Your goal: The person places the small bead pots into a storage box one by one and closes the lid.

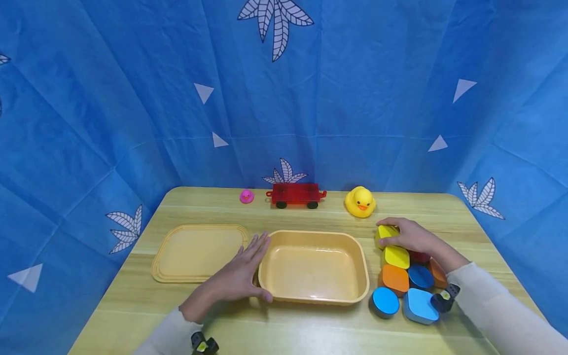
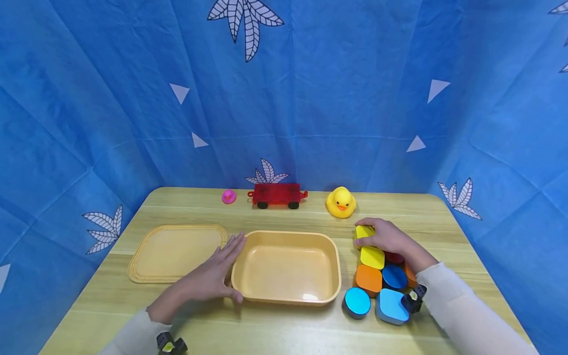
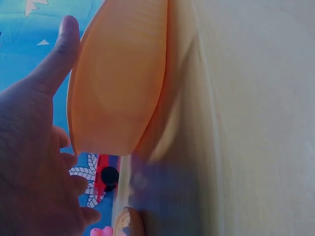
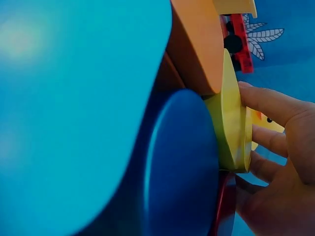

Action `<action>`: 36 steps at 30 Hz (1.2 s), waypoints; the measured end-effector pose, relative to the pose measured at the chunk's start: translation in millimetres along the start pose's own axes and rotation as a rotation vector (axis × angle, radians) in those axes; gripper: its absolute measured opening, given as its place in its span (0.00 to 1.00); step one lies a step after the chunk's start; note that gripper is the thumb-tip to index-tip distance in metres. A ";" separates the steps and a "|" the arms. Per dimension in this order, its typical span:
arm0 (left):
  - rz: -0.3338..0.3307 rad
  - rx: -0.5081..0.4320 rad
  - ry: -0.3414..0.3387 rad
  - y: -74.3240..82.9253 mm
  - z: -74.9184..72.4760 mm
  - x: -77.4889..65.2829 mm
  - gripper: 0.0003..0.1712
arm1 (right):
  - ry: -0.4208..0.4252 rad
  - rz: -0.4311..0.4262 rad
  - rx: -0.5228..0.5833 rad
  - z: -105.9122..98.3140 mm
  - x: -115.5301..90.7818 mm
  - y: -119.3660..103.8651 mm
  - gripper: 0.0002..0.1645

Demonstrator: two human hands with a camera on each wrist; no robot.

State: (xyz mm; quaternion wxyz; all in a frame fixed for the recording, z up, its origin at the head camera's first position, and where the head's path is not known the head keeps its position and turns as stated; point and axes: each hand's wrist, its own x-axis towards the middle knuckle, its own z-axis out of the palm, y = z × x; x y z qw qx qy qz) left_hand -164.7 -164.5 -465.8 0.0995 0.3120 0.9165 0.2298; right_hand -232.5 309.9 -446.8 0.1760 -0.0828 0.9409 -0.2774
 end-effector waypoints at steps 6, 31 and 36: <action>-0.025 -0.022 0.000 -2.2 2.1 0.6 0.82 | 0.035 -0.038 -0.018 -4.5 -0.3 -0.8 0.42; -0.038 -0.079 0.004 -2.3 3.9 0.4 0.80 | 0.161 -0.315 0.036 -0.7 -17.1 -69.5 0.39; -0.048 -0.071 0.005 -1.8 4.3 0.3 0.80 | 0.196 -0.344 0.046 12.1 -16.7 -92.7 0.38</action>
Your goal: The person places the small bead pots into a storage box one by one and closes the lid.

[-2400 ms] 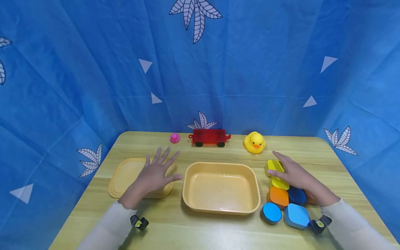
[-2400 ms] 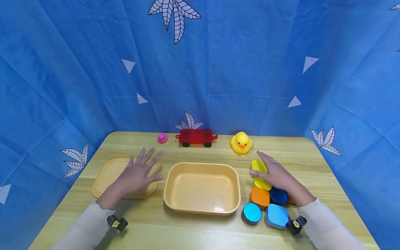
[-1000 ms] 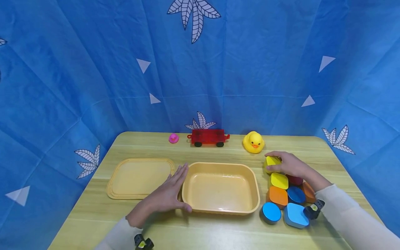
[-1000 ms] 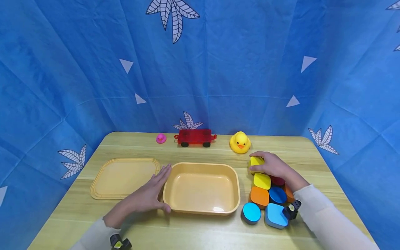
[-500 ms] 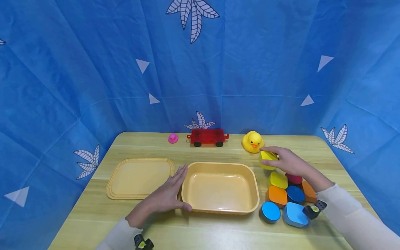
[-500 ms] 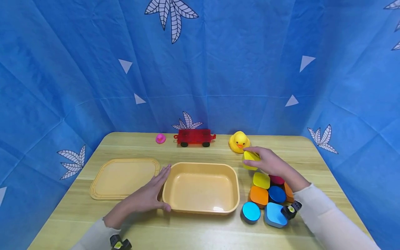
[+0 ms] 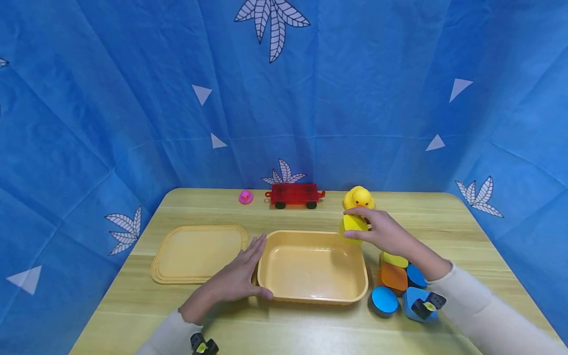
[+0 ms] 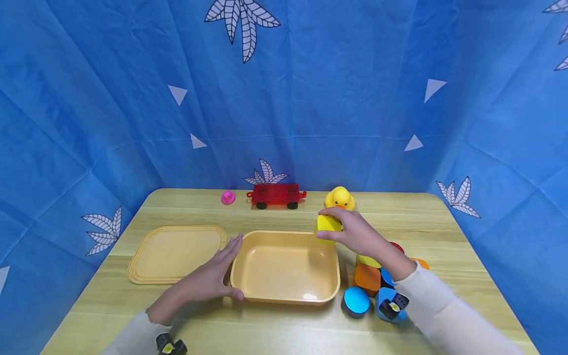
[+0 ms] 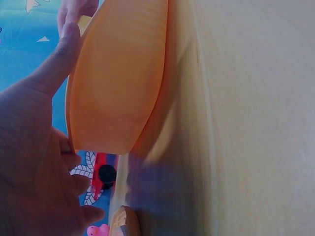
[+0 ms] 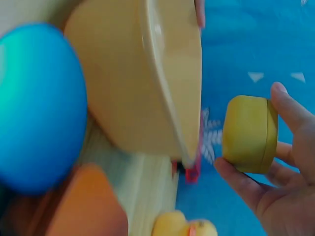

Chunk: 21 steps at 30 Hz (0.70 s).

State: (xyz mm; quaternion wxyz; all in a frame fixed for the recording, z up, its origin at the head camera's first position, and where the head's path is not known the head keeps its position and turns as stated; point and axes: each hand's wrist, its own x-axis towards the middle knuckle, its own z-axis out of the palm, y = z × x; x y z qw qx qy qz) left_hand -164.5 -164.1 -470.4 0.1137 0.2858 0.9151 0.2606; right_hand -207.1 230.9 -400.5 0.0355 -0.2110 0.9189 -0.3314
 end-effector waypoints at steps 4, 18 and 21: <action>-0.014 0.003 -0.005 1.0 -0.3 -0.2 0.80 | 0.020 -0.026 0.012 15.0 3.9 -15.4 0.38; -0.017 0.001 -0.005 1.4 0.4 -0.9 0.80 | -0.019 -0.114 0.043 69.6 19.9 -51.9 0.38; -0.020 0.002 -0.001 1.6 0.0 -1.1 0.80 | -0.015 -0.109 0.050 82.0 24.0 -57.6 0.37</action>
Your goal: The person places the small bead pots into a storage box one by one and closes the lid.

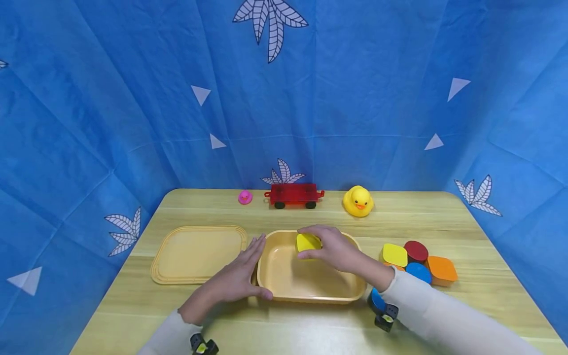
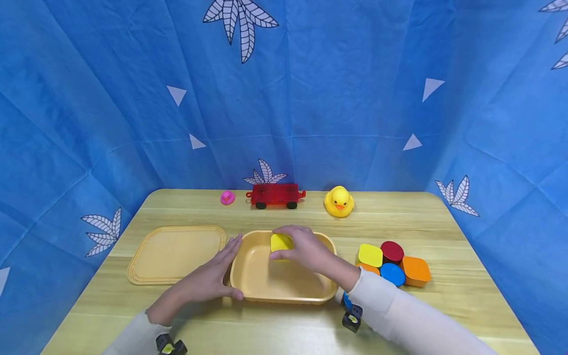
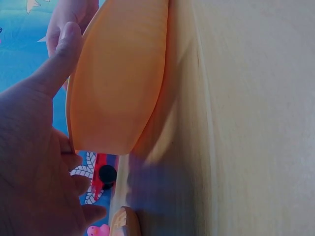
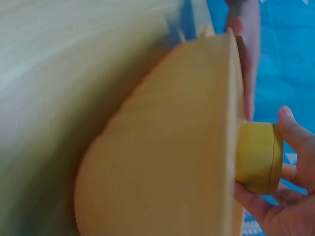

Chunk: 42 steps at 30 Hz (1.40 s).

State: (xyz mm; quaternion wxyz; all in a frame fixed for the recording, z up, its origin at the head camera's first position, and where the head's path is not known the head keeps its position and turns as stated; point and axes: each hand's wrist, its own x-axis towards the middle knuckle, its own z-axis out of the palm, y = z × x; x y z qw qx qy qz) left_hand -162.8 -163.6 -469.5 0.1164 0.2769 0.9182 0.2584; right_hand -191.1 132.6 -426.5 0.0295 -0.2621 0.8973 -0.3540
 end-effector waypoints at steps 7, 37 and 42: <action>-0.002 -0.007 -0.003 -0.9 0.1 0.3 0.79 | -0.021 0.004 0.005 28.3 13.4 -3.4 0.38; -0.037 -0.037 -0.015 0.9 0.4 -3.1 0.79 | -0.069 0.006 -0.064 59.3 22.9 -5.9 0.40; -0.031 -0.037 -0.007 0.6 0.2 -2.3 0.79 | -0.016 -0.001 -0.088 61.2 24.5 -6.5 0.38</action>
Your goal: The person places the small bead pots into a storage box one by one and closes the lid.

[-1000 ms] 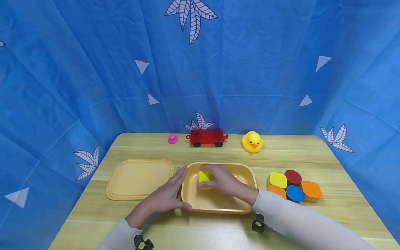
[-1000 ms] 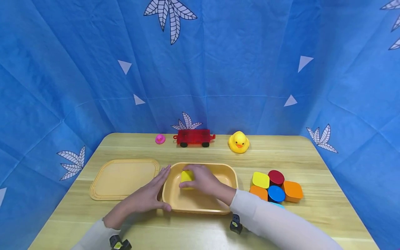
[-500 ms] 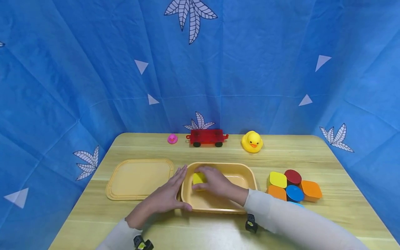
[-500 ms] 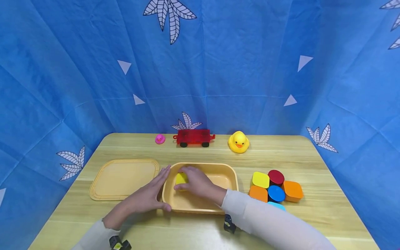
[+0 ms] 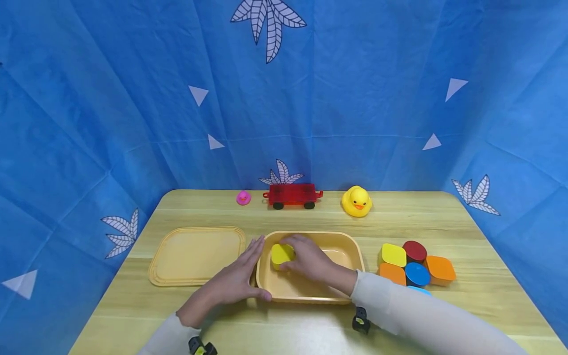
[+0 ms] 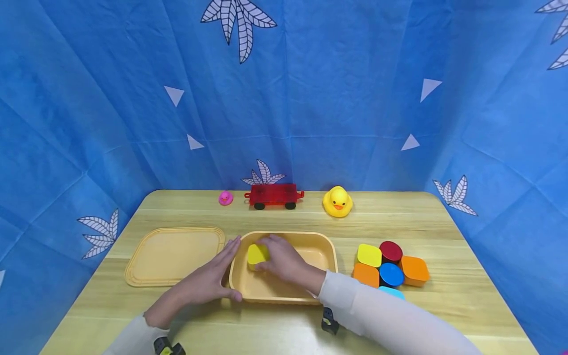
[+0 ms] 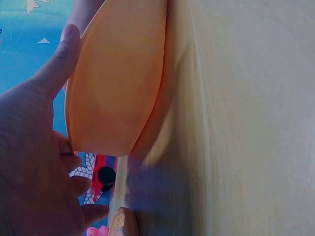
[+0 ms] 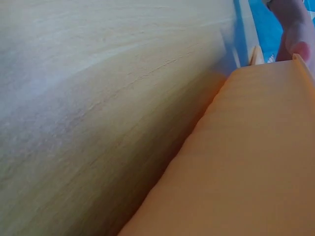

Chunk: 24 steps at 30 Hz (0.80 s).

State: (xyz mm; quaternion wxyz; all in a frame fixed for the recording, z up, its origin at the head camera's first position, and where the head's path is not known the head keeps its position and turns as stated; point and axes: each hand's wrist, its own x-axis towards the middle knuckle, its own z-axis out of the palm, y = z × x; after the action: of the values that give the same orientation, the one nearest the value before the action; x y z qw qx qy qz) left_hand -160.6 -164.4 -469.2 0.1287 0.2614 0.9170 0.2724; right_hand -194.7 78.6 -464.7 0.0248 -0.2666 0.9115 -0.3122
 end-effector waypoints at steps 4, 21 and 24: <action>-0.001 0.007 -0.002 -0.2 0.5 1.0 0.79 | 0.020 0.012 -0.010 2.6 2.4 -2.1 0.38; 0.001 -0.002 -0.009 -1.2 0.5 1.3 0.79 | 0.042 0.058 0.064 -13.3 -6.1 -1.3 0.39; 0.005 -0.009 -0.005 -1.1 0.7 1.1 0.79 | 0.046 0.084 0.095 -19.4 -11.4 -0.4 0.39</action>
State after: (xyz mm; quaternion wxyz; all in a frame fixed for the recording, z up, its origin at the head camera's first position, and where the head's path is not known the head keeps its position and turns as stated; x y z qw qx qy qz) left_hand -161.7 -164.3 -470.5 0.1316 0.2637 0.9148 0.2762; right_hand -188.9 94.8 -450.3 0.0298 -0.2194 0.9064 -0.3599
